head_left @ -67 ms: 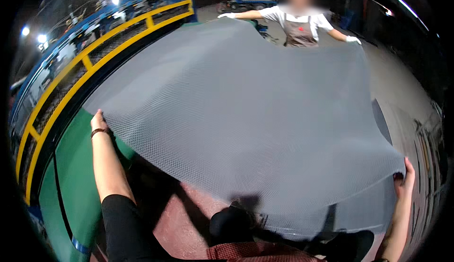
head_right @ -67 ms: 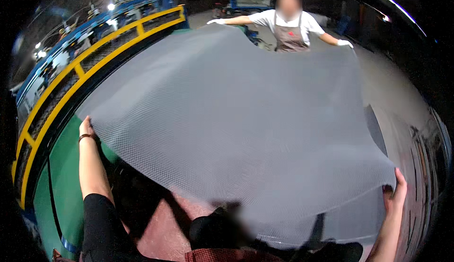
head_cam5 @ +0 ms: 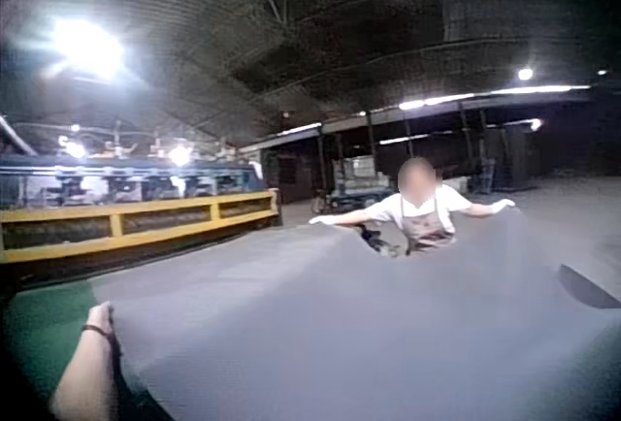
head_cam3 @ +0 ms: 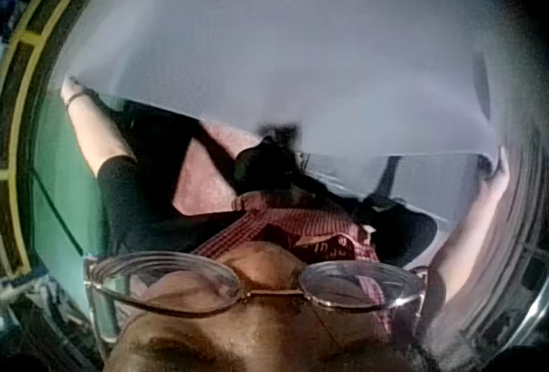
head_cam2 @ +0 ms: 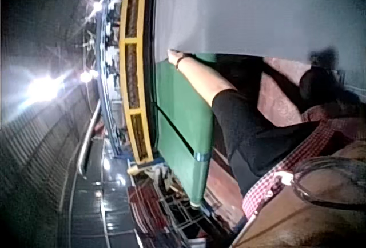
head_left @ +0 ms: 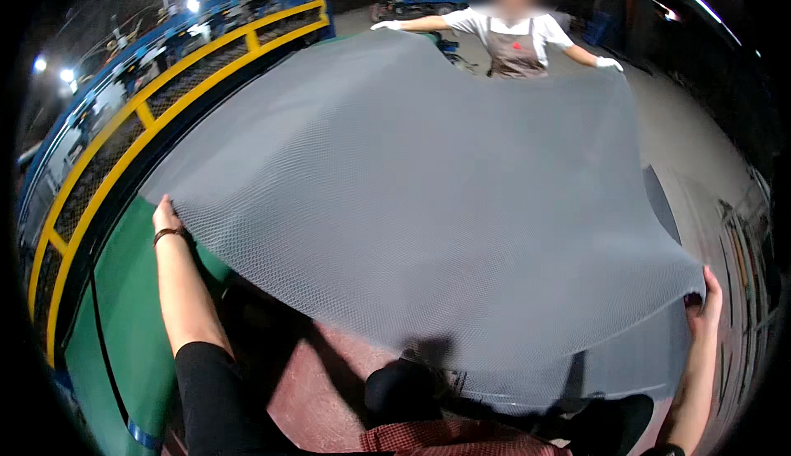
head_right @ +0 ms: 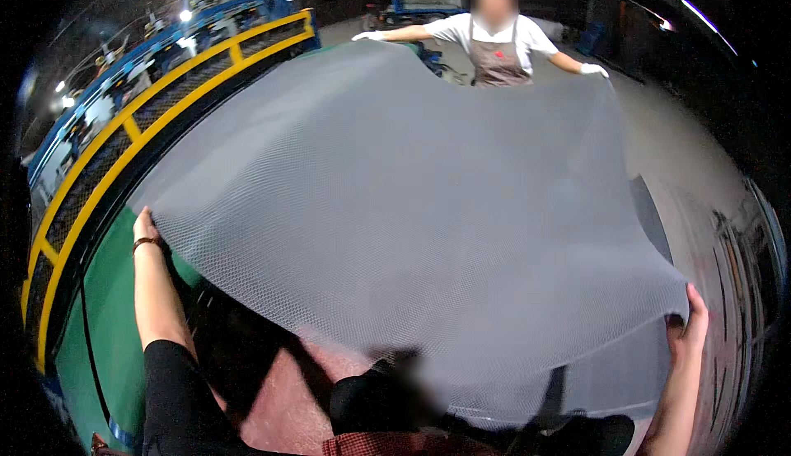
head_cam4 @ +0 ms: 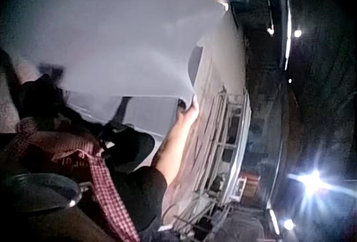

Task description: The person works with a second person to pull rubber sheets from a conveyor machine and stack them on the floor.

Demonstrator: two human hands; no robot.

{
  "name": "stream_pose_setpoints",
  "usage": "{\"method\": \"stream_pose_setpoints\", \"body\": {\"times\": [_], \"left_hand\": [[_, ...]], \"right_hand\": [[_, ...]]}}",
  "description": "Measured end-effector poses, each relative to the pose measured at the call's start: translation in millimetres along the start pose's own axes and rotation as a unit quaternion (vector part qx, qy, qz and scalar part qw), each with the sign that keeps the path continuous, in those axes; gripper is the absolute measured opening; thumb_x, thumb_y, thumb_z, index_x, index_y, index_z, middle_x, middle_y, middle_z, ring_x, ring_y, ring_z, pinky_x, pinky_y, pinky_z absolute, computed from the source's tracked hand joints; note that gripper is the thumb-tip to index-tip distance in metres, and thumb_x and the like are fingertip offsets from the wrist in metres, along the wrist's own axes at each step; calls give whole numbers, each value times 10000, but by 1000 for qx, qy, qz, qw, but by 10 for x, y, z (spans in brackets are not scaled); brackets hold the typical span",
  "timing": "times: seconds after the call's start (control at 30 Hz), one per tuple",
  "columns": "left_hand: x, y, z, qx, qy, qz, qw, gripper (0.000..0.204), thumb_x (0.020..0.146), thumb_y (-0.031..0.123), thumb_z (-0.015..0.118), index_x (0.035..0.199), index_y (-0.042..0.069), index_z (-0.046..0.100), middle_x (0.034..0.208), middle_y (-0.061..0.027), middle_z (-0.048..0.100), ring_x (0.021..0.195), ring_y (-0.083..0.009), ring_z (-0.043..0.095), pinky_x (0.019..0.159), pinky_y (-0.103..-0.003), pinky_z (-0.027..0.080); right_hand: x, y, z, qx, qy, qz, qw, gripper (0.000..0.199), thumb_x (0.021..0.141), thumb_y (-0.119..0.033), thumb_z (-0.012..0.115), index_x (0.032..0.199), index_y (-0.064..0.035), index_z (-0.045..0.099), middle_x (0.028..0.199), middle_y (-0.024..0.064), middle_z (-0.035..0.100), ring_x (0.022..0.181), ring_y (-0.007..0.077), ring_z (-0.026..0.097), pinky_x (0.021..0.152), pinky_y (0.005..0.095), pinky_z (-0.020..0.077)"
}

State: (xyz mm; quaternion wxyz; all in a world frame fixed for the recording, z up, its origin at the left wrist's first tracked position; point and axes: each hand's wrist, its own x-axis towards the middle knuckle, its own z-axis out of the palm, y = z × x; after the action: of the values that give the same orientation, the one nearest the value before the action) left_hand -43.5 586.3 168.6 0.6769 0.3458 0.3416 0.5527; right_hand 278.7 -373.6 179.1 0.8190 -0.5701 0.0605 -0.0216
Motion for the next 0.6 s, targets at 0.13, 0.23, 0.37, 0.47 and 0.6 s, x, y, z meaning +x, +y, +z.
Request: {"method": "stream_pose_setpoints", "body": {"times": [0.13,0.23,0.37,0.47,0.6], "left_hand": [[-294,-6,221,51,-101,-63,992,346,837,293,455,958,-20,537,976,-140,569,876,-298,531,799,-418,417],[-257,203,316,96,-82,-43,991,220,778,183,502,851,-21,540,829,-126,578,773,-263,556,677,-360,465],[-671,73,851,151,-171,41,973,159,745,141,548,812,-1,523,764,-80,553,694,-193,538,597,-311,450],[-1692,-240,1552,239,-283,221,902,167,761,82,524,908,7,495,735,-28,530,646,-116,503,562,-245,421],[-3610,-685,2406,356,-451,271,772,523,759,53,541,1225,-24,317,848,-23,537,684,-62,491,564,-206,408]], "right_hand": [[38,-85,-83,54,47,-9,997,309,728,-220,605,964,-35,528,965,59,545,882,193,502,783,295,387],[38,-150,-75,23,82,1,996,273,722,-198,605,920,-20,544,901,78,568,818,200,529,746,296,410],[11,-302,-349,17,142,-38,989,229,722,-164,595,875,-4,534,855,71,563,777,199,534,714,304,429],[153,-492,-966,45,125,-31,991,212,720,-161,593,867,-18,540,856,61,561,774,192,533,706,301,433],[204,-573,-1925,-48,148,1,988,211,698,-175,610,860,-53,552,845,52,559,772,183,526,700,321,413]]}}
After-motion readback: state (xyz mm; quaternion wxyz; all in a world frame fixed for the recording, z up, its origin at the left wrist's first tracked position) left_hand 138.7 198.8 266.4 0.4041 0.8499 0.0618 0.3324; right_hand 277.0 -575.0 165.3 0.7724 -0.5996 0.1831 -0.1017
